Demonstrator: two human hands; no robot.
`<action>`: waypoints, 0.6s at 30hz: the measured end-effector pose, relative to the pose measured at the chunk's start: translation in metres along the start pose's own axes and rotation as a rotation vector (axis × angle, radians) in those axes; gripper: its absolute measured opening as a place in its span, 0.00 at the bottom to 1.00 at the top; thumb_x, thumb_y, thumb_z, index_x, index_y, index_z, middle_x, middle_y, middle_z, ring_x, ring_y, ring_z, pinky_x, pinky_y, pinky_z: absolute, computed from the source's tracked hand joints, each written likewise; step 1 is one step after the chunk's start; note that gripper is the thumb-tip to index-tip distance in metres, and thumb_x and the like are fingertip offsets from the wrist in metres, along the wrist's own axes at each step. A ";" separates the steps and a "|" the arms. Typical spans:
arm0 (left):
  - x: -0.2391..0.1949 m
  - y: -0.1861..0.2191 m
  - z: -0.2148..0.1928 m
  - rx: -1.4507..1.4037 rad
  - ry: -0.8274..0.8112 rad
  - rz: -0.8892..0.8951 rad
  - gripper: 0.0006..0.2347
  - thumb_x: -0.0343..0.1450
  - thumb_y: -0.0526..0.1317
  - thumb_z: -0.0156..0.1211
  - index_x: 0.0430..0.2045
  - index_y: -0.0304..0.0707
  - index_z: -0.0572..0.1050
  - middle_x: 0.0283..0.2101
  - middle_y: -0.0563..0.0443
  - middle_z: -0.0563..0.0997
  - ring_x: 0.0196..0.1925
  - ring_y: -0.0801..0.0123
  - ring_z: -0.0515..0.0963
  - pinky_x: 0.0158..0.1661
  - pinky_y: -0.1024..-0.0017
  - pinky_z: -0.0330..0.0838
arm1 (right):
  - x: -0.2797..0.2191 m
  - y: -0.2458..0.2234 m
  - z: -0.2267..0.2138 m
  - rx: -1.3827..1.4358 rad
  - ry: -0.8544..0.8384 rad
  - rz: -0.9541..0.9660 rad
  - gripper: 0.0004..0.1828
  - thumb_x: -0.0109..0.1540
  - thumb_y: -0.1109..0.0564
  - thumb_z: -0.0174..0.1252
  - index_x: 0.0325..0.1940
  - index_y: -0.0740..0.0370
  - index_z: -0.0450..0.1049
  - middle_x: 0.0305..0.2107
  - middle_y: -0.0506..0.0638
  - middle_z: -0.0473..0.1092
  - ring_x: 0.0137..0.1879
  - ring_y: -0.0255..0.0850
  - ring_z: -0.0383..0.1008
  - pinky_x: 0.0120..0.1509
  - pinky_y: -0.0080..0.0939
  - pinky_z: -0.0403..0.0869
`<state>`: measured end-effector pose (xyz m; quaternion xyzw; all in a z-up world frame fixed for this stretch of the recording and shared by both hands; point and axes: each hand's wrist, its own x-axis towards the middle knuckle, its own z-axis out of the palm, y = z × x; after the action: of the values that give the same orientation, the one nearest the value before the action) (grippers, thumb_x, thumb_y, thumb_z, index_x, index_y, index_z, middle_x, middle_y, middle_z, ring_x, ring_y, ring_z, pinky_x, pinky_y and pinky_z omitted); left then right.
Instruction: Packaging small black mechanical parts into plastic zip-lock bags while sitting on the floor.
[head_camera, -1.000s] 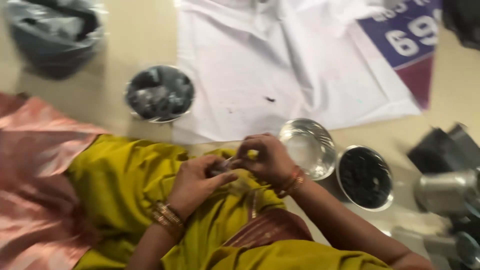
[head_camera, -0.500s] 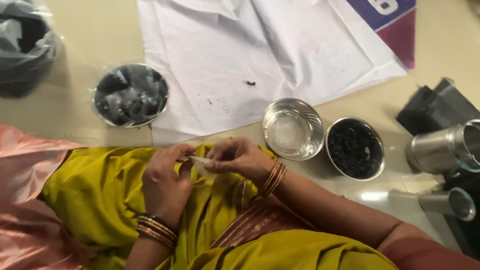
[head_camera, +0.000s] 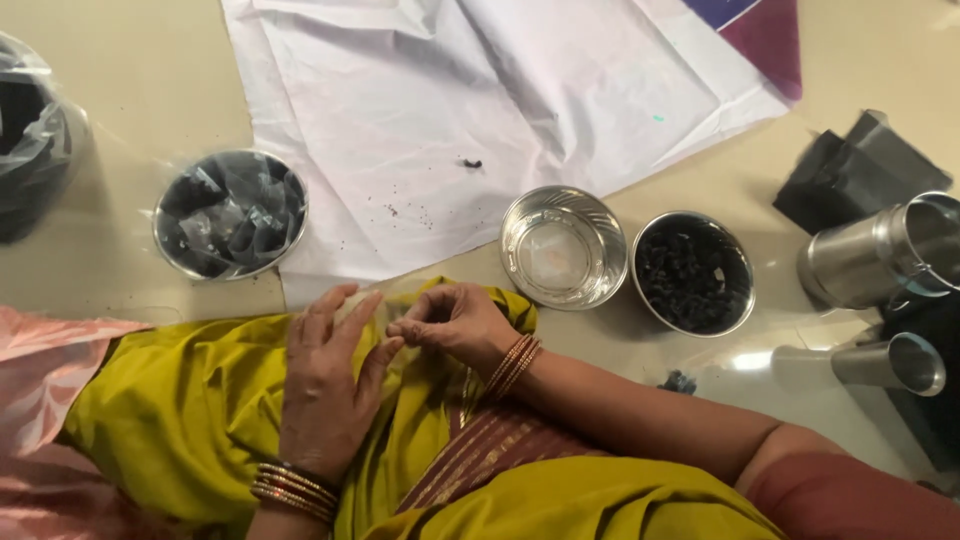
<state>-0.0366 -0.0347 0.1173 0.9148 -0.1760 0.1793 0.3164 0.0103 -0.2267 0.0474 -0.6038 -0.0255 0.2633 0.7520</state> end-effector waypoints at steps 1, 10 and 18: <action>0.000 0.001 0.000 0.003 -0.004 -0.005 0.20 0.70 0.41 0.61 0.57 0.34 0.74 0.58 0.33 0.76 0.59 0.45 0.72 0.58 0.56 0.65 | 0.000 0.003 0.000 0.005 -0.003 0.004 0.07 0.62 0.58 0.67 0.34 0.65 0.79 0.31 0.49 0.80 0.35 0.31 0.78 0.40 0.29 0.77; -0.011 -0.005 0.010 -0.372 -0.233 -0.273 0.18 0.64 0.43 0.70 0.46 0.36 0.79 0.38 0.43 0.85 0.37 0.57 0.87 0.38 0.67 0.79 | -0.005 0.019 0.006 0.127 -0.068 -0.037 0.10 0.62 0.59 0.68 0.29 0.62 0.75 0.28 0.45 0.75 0.34 0.29 0.72 0.38 0.29 0.72; -0.009 -0.006 0.006 -0.447 -0.181 -0.576 0.06 0.71 0.38 0.61 0.35 0.34 0.79 0.30 0.43 0.86 0.31 0.60 0.86 0.34 0.68 0.76 | -0.011 0.004 0.015 0.134 -0.100 -0.005 0.13 0.65 0.52 0.63 0.31 0.61 0.73 0.28 0.43 0.74 0.33 0.28 0.70 0.37 0.29 0.71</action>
<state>-0.0404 -0.0319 0.1061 0.8474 0.0265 -0.0415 0.5287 -0.0063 -0.2172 0.0514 -0.5380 -0.0467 0.2922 0.7893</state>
